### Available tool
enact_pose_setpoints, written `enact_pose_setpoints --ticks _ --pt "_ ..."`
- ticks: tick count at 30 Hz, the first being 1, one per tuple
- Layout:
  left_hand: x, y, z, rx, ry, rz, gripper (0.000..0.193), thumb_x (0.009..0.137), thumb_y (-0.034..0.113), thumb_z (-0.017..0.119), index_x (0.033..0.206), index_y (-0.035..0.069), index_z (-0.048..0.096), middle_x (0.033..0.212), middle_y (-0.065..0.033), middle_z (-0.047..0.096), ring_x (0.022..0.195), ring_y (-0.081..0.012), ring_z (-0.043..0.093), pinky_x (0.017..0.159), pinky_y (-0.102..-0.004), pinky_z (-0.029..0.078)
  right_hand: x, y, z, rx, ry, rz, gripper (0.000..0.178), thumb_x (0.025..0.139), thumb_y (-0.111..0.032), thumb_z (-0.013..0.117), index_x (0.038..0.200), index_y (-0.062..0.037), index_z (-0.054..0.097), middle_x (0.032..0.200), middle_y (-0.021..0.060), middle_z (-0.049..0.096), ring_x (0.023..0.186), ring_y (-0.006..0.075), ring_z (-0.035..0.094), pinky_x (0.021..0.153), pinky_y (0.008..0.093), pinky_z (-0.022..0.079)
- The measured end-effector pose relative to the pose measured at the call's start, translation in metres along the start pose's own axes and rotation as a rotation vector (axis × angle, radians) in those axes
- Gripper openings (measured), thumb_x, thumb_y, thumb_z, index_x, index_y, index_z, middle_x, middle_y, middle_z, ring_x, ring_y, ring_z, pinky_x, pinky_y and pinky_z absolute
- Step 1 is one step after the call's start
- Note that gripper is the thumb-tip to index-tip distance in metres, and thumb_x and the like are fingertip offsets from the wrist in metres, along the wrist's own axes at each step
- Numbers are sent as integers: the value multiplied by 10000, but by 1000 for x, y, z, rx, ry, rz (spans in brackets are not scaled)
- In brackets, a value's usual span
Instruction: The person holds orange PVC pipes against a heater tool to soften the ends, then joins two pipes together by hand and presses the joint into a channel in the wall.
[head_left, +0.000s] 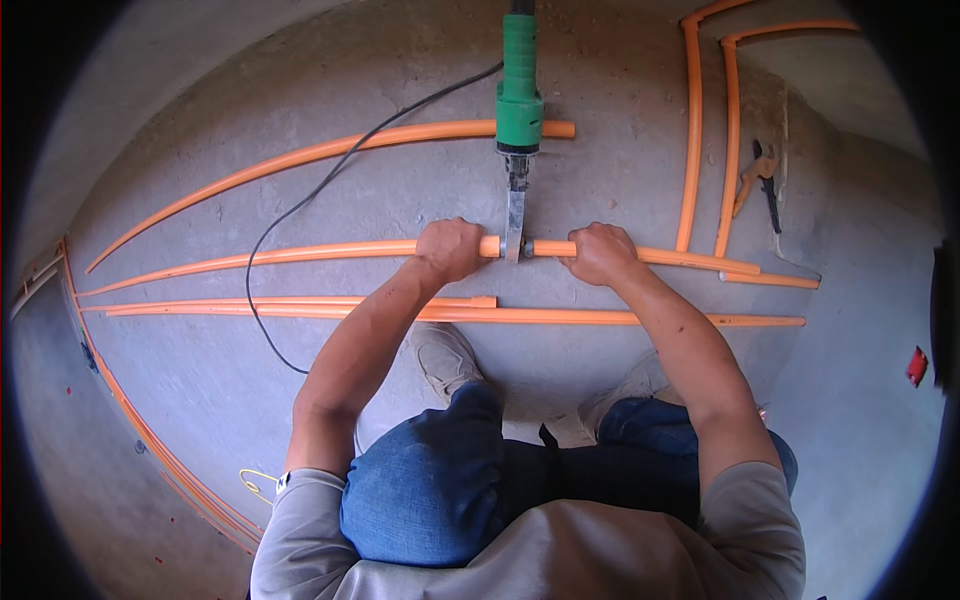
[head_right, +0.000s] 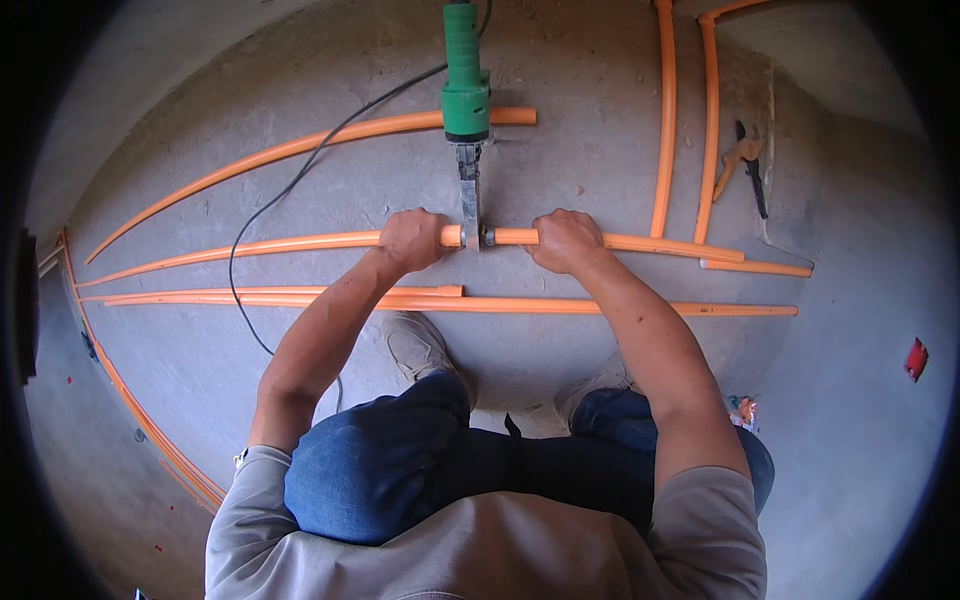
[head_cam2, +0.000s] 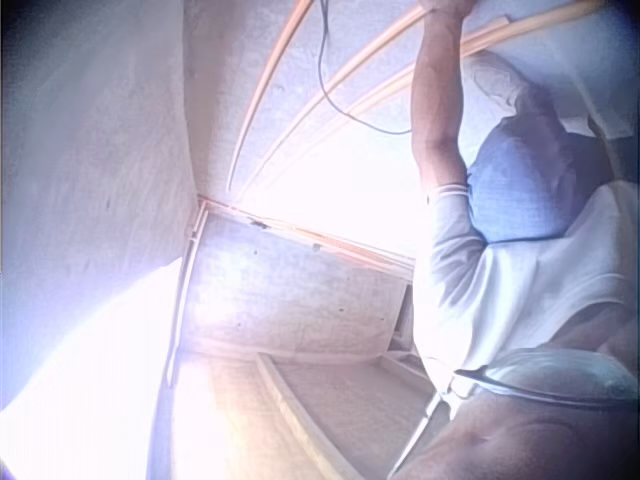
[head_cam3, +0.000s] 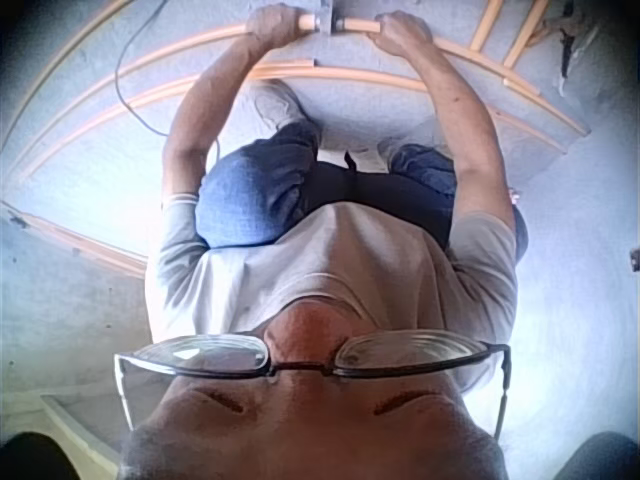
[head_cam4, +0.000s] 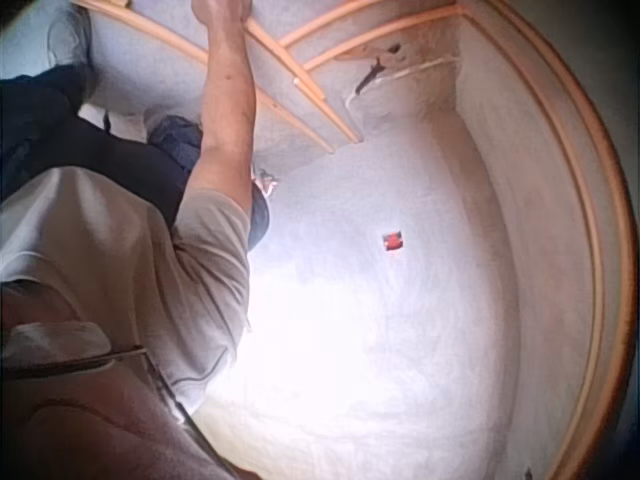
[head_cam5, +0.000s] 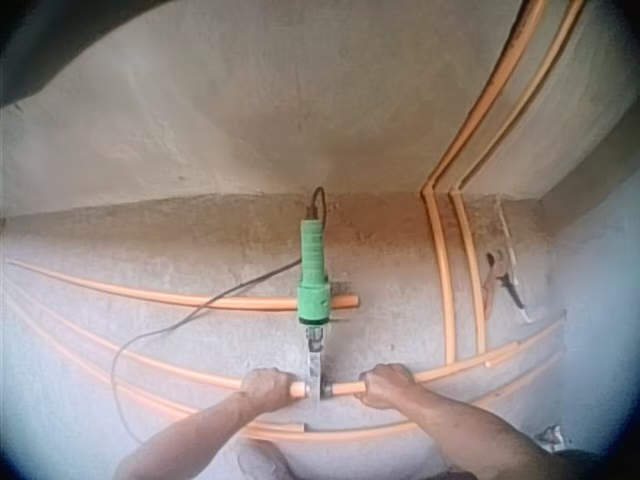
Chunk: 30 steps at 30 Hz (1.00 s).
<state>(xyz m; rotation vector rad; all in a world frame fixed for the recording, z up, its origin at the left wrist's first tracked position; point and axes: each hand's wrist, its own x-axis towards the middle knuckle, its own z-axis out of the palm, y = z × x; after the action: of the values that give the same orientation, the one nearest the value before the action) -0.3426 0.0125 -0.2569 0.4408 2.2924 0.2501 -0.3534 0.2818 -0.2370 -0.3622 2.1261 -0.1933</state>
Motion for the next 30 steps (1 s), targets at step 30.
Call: enact_pose_setpoints --ticks 30 --pt "-1 1 -1 -10 1 -5 290 879 379 736 992 113 759 946 -178 764 918 -384 739 809 -484 587 5 8 24 42 191 -67 339 900 -375 740 988 -48 728 901 204 744 933 392 717 853 508 556"
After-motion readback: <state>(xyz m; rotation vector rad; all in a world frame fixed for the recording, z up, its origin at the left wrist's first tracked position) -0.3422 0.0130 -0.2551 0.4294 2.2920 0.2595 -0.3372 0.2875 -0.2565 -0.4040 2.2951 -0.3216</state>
